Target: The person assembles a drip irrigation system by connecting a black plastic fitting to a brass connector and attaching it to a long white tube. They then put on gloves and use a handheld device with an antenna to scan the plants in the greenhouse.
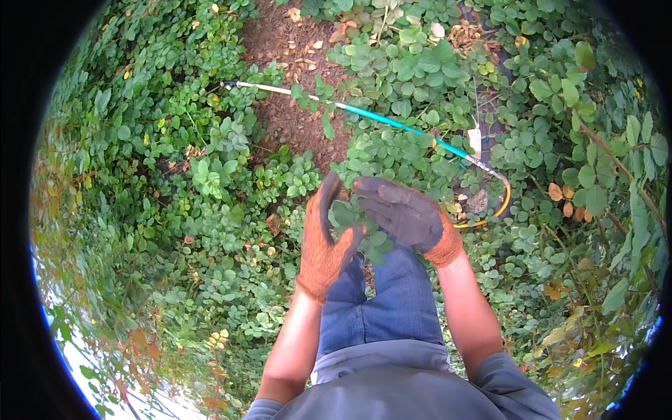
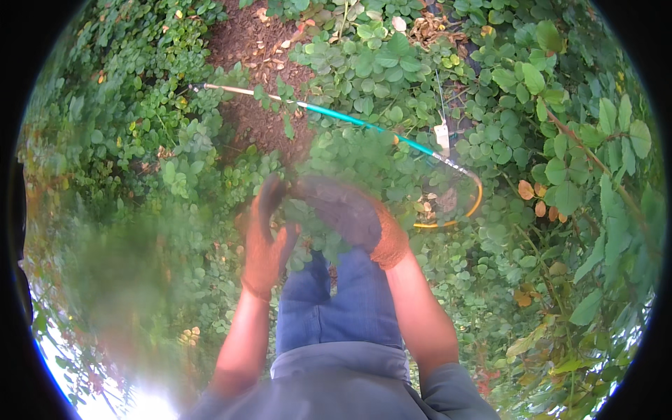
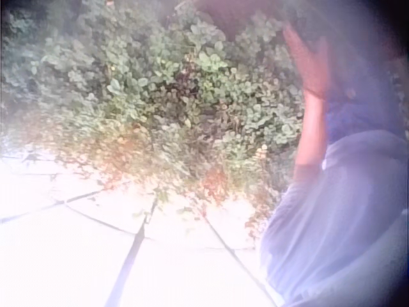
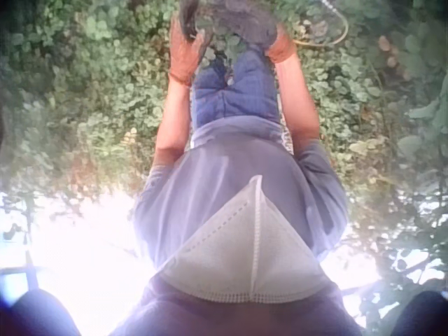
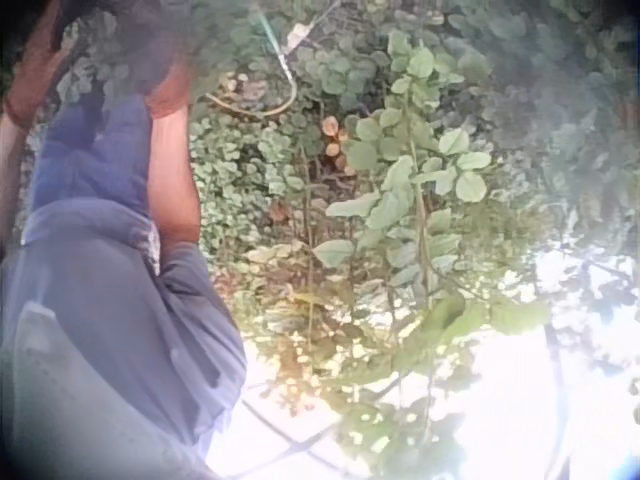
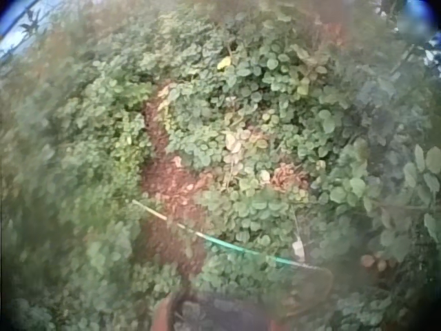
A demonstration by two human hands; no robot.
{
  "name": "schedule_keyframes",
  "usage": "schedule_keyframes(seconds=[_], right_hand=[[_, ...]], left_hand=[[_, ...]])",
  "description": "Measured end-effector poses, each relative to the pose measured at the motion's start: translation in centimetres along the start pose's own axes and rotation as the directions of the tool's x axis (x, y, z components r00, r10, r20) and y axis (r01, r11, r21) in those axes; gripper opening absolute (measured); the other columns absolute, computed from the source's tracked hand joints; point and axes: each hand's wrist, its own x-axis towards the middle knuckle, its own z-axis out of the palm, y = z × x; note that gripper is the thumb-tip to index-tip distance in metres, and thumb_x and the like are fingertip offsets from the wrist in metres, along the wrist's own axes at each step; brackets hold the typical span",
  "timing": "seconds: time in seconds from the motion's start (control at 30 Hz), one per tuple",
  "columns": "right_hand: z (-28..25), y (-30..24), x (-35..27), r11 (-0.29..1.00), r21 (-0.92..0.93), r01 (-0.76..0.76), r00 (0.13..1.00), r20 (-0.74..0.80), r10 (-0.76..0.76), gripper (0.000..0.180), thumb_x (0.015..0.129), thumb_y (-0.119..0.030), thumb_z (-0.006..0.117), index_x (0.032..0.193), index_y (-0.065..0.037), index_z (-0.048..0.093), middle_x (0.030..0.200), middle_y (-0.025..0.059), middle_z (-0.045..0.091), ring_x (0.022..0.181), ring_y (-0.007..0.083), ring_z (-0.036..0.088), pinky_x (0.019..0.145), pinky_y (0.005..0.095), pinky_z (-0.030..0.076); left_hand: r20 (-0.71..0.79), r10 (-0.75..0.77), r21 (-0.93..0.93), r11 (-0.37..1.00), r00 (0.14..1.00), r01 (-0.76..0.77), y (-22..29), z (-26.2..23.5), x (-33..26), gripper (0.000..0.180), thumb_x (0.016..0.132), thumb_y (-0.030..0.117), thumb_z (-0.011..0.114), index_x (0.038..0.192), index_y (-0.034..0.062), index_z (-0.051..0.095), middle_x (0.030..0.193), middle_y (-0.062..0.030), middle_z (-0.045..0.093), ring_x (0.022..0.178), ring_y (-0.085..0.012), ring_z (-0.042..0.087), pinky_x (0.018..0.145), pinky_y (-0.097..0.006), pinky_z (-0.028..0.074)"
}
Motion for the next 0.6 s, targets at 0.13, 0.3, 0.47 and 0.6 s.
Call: schedule_keyframes(seconds=[0.13, 0.3, 0.47, 0.6], right_hand=[[-2.7, 5.7, -0.6, 0.983, 0.151, -0.101, 0.982, 0.176, 0.074, 0.042, 0.106, -0.033, 0.044, 0.138, -0.007, 0.051, 0.141, 0.0070, 0.054, 0.127, 0.0202, 0.052, 0.112, 0.0401, 0.039], [-1.0, 6.7, -2.3, 0.622, -0.780, -0.071, 0.994, -0.108, -0.022, 0.038, 0.102, -0.028, 0.048, 0.134, -0.007, 0.055, 0.124, 0.0090, 0.062, 0.114, 0.0219, 0.060, 0.100, 0.0375, 0.047], [-3.5, 9.7, -5.2, 0.321, -0.947, -0.018, 0.938, -0.127, -0.321, 0.036, 0.095, -0.018, 0.053, 0.127, -0.003, 0.060, 0.108, 0.0113, 0.068, 0.094, 0.0227, 0.067, 0.079, 0.0335, 0.052], [-5.6, 10.8, -3.7, 0.521, -0.854, 0.019, 0.958, -0.134, -0.255, 0.042, 0.094, -0.022, 0.064, 0.129, 0.001, 0.057, 0.117, 0.0087, 0.068, 0.101, 0.0127, 0.063, 0.088, 0.0314, 0.051]], left_hand=[[0.332, 0.213, 0.071, 0.966, 0.919, -0.250, -1.2, -0.5, 2.6, 0.034, 0.089, 0.028, 0.064, 0.116, 0.0087, 0.069, 0.112, -0.0126, 0.069, 0.102, -0.0352, 0.065, 0.094, -0.044, 0.051], [0.322, 0.138, 0.264, 0.937, 0.937, -0.229, -2.6, -2.6, 1.6, 0.022, 0.091, 0.026, 0.062, 0.101, 0.0097, 0.074, 0.095, -0.0103, 0.073, 0.090, -0.0310, 0.069, 0.082, -0.039, 0.054], [0.317, 0.047, 0.266, 0.954, 0.947, -0.136, -3.7, -6.0, 0.8, 0.021, 0.093, 0.023, 0.061, 0.097, 0.0059, 0.074, 0.091, -0.0103, 0.072, 0.084, -0.0302, 0.069, 0.077, -0.037, 0.054], [0.252, 0.323, 0.212, 0.901, 0.912, -0.378, -1.8, -5.5, 0.1, 0.030, 0.084, 0.023, 0.072, 0.110, 0.0071, 0.070, 0.100, -0.0094, 0.071, 0.089, -0.0267, 0.068, 0.082, -0.037, 0.052]])
